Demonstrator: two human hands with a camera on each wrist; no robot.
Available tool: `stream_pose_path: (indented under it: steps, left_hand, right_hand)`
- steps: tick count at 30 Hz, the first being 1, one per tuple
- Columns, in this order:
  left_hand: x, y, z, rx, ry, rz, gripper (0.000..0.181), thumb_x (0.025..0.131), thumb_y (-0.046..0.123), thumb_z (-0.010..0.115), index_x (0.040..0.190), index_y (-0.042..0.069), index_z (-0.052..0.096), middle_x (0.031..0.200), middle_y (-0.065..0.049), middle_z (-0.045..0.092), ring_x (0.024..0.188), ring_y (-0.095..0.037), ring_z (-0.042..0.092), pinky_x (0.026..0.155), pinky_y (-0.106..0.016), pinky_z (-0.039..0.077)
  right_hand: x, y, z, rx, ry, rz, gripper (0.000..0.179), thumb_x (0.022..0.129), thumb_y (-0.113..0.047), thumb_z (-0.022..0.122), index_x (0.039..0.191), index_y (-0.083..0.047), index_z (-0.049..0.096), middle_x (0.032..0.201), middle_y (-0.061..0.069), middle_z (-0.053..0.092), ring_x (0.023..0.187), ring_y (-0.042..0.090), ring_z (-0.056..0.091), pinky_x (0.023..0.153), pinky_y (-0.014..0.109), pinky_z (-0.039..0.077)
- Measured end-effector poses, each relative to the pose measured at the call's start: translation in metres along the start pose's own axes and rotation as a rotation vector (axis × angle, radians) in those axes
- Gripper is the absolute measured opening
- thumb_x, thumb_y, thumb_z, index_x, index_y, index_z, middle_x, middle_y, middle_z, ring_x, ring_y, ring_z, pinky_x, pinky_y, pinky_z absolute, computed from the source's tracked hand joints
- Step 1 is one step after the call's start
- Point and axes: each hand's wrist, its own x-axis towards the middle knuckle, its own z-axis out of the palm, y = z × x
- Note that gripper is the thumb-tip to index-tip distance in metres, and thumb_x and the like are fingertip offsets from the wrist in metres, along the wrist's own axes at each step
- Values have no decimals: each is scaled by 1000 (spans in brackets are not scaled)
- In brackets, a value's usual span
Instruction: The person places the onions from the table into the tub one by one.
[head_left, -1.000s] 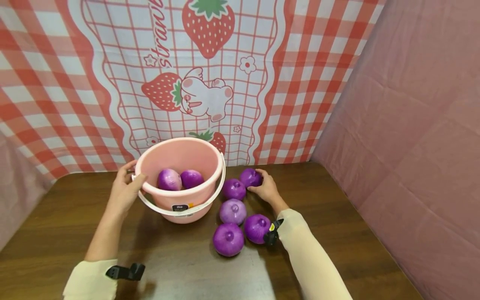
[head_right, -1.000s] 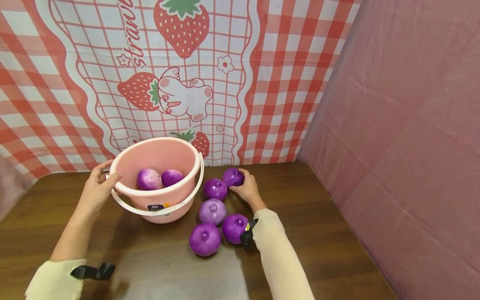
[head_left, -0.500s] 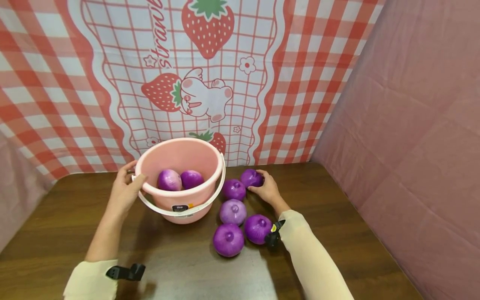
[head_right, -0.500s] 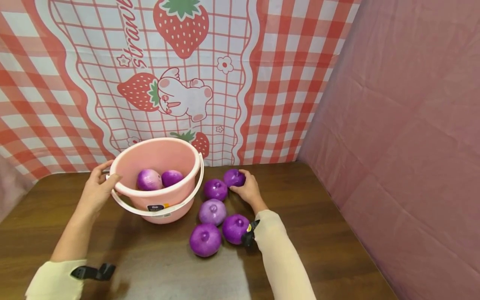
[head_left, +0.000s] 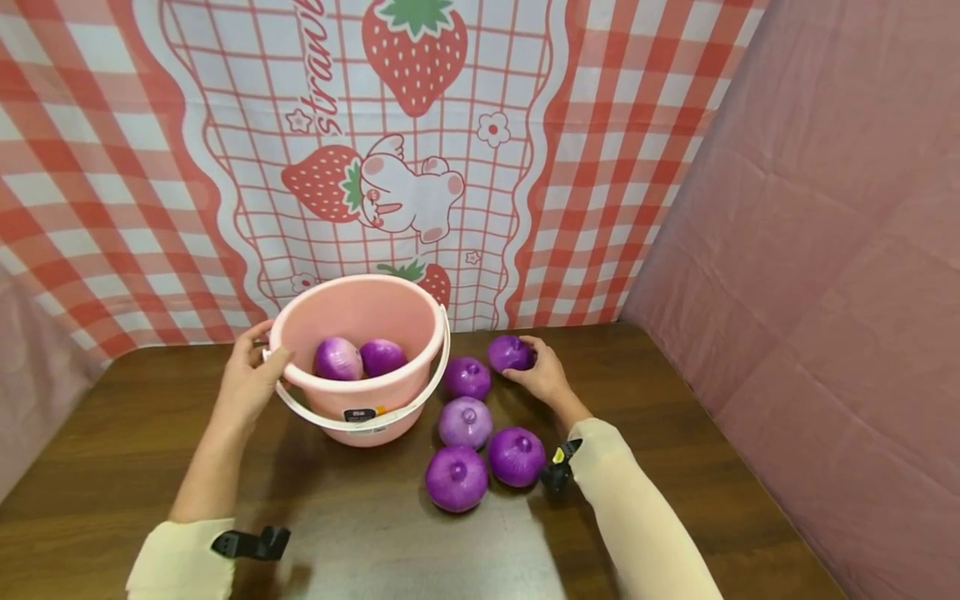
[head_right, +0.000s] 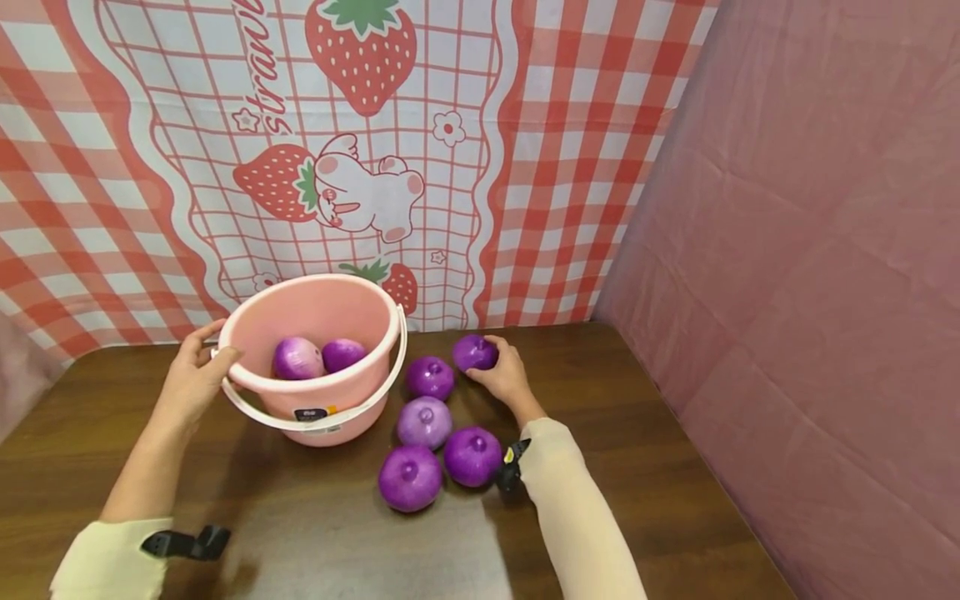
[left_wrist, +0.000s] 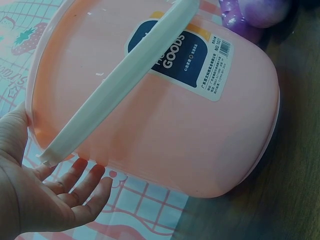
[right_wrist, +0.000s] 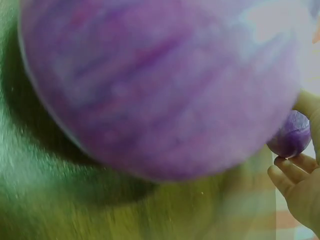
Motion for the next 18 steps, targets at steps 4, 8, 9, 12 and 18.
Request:
stream_pose_path:
  steps: [4,8,9,12,18]
  left_hand:
    - [0,0,0,1,3,-3,60,90,9,52,144,2,25,82,15,50,63,3,52,57,-14,51]
    - [0,0,0,0,7,-2,60,90,10,52,144,2,25,83,13,51,63,3,52,57,-14,51]
    - [0,0,0,-2,7,-2,60,90,10,52,144,2,25,83,12,51,63,3,52,57,-14,51]
    - [1,0,0,-8,7,-2,61,91,11,52,144,2,25,83,12,50,63,3,52,57,-13,51]
    - [0,0,0,-3,1,-5,61,90,10,51,145,3,24,86,10,52,64,3,53,57,-13,51]
  right_hand:
    - [0,2,-5,8,-2,14,72,73,-17,78,135,-7,43,128,23,47,118,38,48,103,49,42]
    - [0,2,-8,18,-6,9,72,74,-17,78,136,-6,42,128,23,47,118,38,48,102,49,43]
    - [0,2,-9,24,-7,5,73,74,-17,77,136,-5,42,128,23,47,118,38,49,102,48,43]
    - [0,2,-12,26,-15,-4,73,74,-17,77,136,-4,41,128,23,47,118,38,49,102,48,43]
    - [-3,-1,-19,27,-18,-17,71,74,-16,77,135,-4,42,128,23,47,116,38,50,100,48,45]
